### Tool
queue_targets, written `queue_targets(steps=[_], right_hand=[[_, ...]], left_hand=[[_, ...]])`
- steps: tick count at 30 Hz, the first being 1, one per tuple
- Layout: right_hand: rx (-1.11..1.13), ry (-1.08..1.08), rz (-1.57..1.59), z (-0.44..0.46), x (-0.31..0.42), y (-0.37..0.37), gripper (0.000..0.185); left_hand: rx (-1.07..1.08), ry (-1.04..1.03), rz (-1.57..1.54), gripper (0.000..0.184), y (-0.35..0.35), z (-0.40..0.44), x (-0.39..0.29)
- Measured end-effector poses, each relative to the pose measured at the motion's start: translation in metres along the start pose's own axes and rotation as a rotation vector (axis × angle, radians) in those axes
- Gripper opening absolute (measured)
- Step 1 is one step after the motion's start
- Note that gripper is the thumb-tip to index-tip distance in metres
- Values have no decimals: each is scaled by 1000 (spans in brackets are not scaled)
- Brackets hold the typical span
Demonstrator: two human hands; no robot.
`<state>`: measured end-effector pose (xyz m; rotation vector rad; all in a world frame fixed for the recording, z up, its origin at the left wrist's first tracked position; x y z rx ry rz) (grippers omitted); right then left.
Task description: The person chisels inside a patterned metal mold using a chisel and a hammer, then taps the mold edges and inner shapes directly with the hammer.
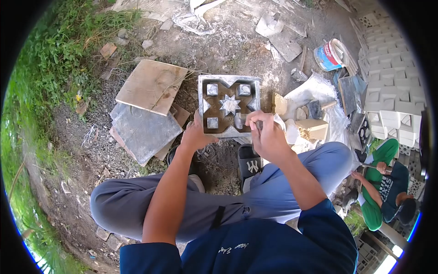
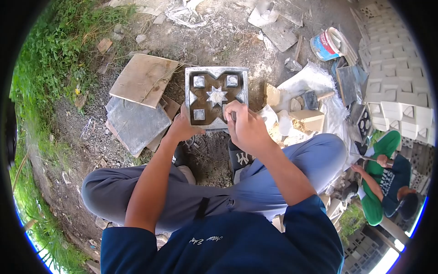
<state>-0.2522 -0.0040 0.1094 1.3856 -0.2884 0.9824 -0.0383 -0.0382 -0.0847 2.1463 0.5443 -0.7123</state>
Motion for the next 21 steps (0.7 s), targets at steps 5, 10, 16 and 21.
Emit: queue_targets(steps=[5,10,16,21], right_hand=[[-40,144,-39,4,16,9,37],[13,10,-78,2,7,6,37],[-54,91,-19,-1,14,13,39],[-80,115,-7,6,14,12,37]], left_hand=[[-44,-55,36,139,-2,1,2],[-3,28,27,141,4,-6,-8],[14,44,-7,141,-2,-1,0],[-13,-9,-1,137,4,-3,-5]])
Point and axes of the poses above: each hand's wrist, its own z-axis towards the middle knuckle, its own y-axis out of the back of the hand, x = y × z, the point moved 6 cm from there along z, towards the middle knuckle, and after that the axes turned 4 degrees about x, right-handed, at the moved point
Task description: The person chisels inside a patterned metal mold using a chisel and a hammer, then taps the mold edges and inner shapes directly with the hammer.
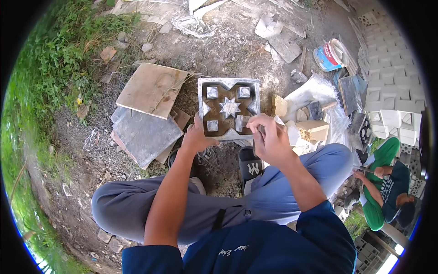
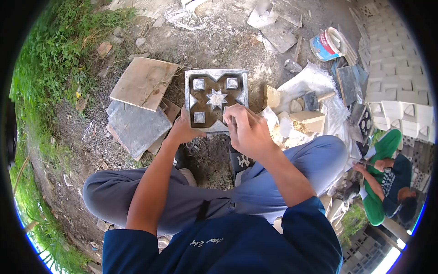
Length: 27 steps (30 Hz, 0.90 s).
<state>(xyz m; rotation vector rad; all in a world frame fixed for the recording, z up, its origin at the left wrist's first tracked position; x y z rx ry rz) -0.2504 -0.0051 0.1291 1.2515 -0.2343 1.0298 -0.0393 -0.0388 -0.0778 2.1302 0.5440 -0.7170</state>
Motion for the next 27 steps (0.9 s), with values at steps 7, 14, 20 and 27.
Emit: queue_targets(steps=[7,14,20,27], right_hand=[[-3,-52,2,-2,-15,-7,41],[-64,-94,76,-6,-26,-3,41],[-64,-121,43,-17,-34,-14,40],[-53,-128,5,-14,-25,-1,34]], left_hand=[[2,-13,-25,131,3,-3,-7],[-1,-30,-4,135,-1,4,0],[34,-6,-14,143,-2,1,-2],[42,68,-12,131,2,3,-8]])
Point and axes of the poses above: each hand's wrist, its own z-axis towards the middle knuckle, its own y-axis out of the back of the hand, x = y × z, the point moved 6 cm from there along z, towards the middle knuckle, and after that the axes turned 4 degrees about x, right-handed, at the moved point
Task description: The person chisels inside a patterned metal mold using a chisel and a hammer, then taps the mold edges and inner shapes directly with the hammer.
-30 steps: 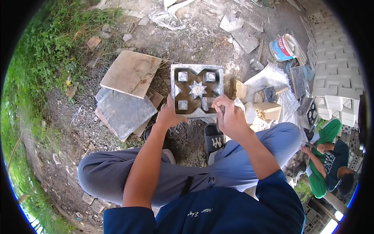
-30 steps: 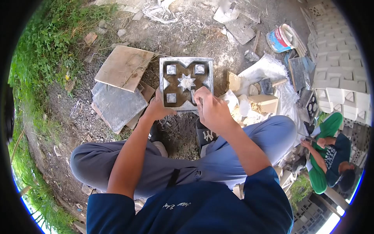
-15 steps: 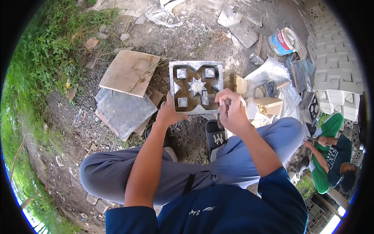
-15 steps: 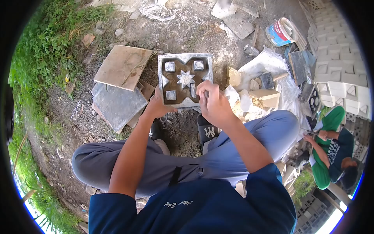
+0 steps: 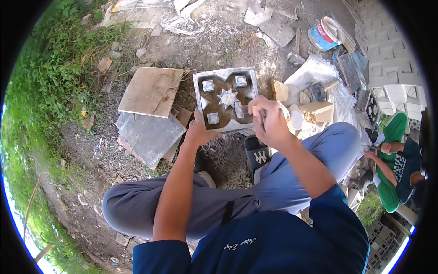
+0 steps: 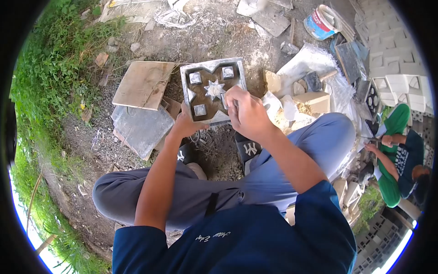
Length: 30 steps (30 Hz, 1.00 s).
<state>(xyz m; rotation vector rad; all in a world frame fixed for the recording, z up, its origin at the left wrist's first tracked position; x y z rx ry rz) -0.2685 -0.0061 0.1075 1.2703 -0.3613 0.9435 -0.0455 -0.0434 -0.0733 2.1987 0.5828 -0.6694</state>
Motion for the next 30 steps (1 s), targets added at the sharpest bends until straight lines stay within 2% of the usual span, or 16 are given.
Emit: queue_targets(steps=[1,4,5,6,8,9,10,12,13,14,16,17,21,26,30], right_hand=[[24,-66,64,0,-12,-14,33],[-61,6,49,13,-8,-8,38],[-106,-16,-2,16,-5,-1,30],[-117,-31,3,20,-7,0,30],[141,-320,472,22,-26,-17,18],[13,-258,666,23,-23,-19,23],[-9,-246,660,27,-21,-14,23],[-218,-244,638,26,-19,6,19],[-378,-138,726,30,-14,16,17],[-378,-137,726,32,-13,23,17],[-507,-72,1080,35,-8,49,36],[-507,-75,1090,36,-7,59,46],[-508,-109,1032,42,0,71,57],[-363,-102,898,47,1,60,60],[-309,-199,793,49,-7,50,63]], left_hand=[[-23,-83,-10,141,3,2,2],[-42,-130,-23,135,6,-2,-4],[-55,-138,-20,131,5,-3,-6],[-41,-136,-6,131,4,-5,-4],[-17,-80,-56,129,-1,-5,-3],[-29,-73,-42,125,1,-8,-4],[-32,-92,-26,125,3,-3,-1],[-42,-185,-92,123,2,-2,-2],[-34,-151,-77,123,0,-4,0],[-35,-151,-76,123,-1,-5,0],[-26,-77,-40,124,-2,-7,3],[-27,-76,-40,124,-2,-8,3],[-23,-136,28,123,-1,-7,0],[-1,-130,-49,121,-2,-9,0],[18,-91,-78,120,-1,-10,0]])
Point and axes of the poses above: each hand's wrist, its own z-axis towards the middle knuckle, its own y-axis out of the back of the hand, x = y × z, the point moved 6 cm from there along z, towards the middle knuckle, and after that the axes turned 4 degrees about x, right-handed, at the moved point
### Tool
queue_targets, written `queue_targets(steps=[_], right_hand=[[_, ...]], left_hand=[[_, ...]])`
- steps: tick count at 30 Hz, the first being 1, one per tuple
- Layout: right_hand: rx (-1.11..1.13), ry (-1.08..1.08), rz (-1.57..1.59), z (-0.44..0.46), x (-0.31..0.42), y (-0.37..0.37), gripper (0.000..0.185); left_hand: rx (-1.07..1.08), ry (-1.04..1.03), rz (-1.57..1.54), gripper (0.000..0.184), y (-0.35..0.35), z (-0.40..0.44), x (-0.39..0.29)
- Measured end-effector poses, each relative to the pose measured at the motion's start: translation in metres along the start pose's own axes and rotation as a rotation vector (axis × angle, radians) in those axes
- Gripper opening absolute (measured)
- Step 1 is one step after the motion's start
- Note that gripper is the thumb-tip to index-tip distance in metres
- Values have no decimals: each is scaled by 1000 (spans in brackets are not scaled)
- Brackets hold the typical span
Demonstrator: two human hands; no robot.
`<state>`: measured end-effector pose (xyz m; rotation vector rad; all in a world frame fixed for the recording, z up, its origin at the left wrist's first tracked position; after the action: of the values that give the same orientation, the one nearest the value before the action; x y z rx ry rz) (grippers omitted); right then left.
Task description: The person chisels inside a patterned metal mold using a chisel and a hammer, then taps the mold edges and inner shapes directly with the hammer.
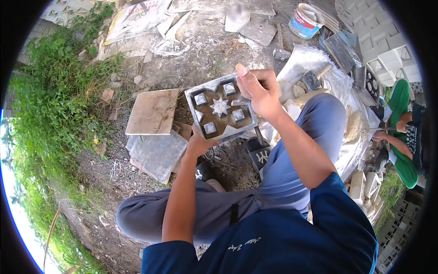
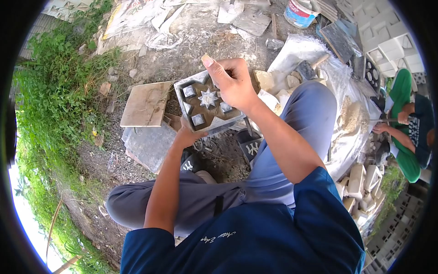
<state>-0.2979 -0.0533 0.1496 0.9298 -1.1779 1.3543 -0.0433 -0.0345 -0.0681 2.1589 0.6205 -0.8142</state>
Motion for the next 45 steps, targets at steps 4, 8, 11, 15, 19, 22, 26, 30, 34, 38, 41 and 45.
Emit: queue_targets(steps=[4,8,11,15,19,22,26,30,34,38,41,45], right_hand=[[60,-50,15,5,-9,-7,65],[97,-69,-64,5,-18,-17,64],[126,-24,7,7,-21,-23,63],[142,-27,-29,6,-48,-35,63],[150,31,-38,11,-37,-38,62],[68,-40,-36,10,-49,-26,62],[38,-100,-133,21,-50,-20,60],[89,-198,-148,15,-64,-19,58],[43,-172,-143,26,-46,-20,57],[114,-194,-160,22,-49,-20,55],[92,-155,-253,25,-55,-28,58],[111,-133,-249,20,-35,-28,57]], left_hand=[[-18,-56,-47,120,1,-1,-7],[-29,-79,-39,120,1,0,-4],[-23,-91,-68,118,2,2,-2],[-11,-73,-62,118,-4,1,8],[-50,-149,-50,118,1,10,2],[12,-48,-62,119,-4,-3,8],[-38,-94,-56,122,4,2,-7],[-46,-42,-15,125,-6,4,11],[-45,-113,-14,129,-3,7,6],[-21,-80,-41,132,-8,7,15],[-22,-72,-16,132,-9,10,17],[-26,-58,-52,130,0,3,3]])
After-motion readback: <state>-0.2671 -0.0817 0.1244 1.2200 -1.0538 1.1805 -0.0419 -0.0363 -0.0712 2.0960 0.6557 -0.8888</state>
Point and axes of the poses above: each hand's wrist, its own z-axis towards the middle knuckle, its own y-axis out of the back of the hand, x = y × z, the point moved 6 cm from there along z, towards the middle knuckle, and after that the axes turned 4 degrees about x, right-handed, at the moved point
